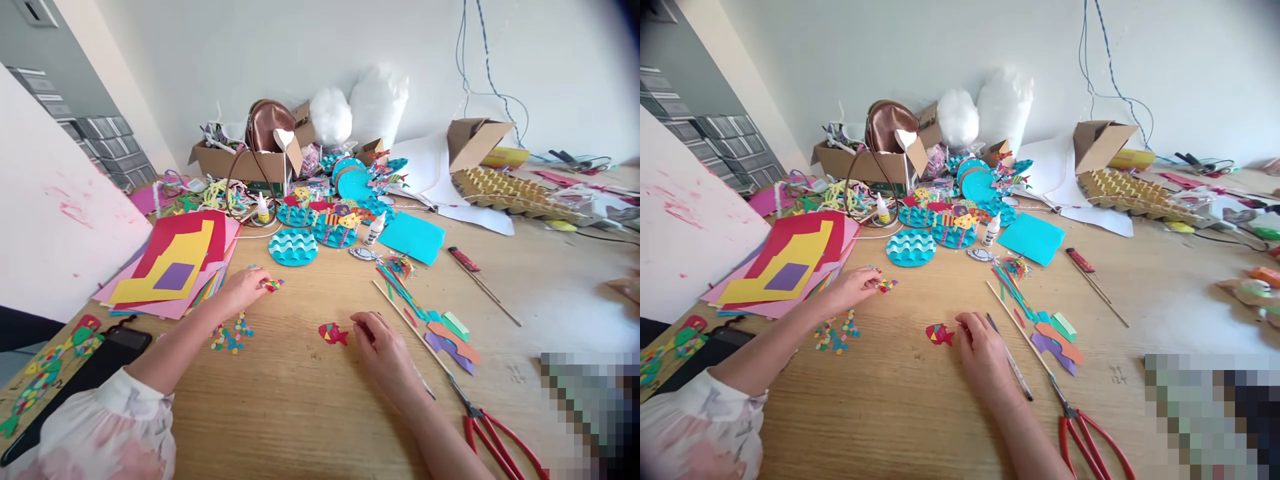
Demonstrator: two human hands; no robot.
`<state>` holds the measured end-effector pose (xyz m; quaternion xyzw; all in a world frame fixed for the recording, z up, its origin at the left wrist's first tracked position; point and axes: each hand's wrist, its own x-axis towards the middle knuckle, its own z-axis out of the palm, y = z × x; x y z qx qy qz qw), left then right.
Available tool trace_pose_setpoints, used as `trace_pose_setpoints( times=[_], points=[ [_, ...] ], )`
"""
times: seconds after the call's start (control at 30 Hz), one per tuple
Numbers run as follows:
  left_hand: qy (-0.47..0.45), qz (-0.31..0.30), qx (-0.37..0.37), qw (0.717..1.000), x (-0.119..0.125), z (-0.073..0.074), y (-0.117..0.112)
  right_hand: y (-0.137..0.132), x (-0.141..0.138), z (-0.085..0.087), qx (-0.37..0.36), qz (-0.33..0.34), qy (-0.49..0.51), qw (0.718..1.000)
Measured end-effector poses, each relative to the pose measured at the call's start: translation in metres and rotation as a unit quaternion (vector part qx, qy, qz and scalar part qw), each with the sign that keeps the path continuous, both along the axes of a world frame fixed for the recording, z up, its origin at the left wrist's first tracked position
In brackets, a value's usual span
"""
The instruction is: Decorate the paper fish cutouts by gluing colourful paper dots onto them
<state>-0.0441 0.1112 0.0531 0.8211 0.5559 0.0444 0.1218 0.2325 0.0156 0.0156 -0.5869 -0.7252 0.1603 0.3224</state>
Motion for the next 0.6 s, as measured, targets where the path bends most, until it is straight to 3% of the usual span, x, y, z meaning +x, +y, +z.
trace_pose_setpoints(
  times=[0.33, 0.6],
  points=[
    [0.020, -0.053, -0.017, 0.998, 0.017, -0.021, 0.034, 0.000, 0.000, -0.004, 0.004, 0.010, 0.010, 1.000],
    [0.046, -0.070, -0.018, 0.996, 0.025, -0.018, 0.038, 0.001, 0.004, -0.005, -0.004, 0.004, 0.019, 1.000]
  ],
)
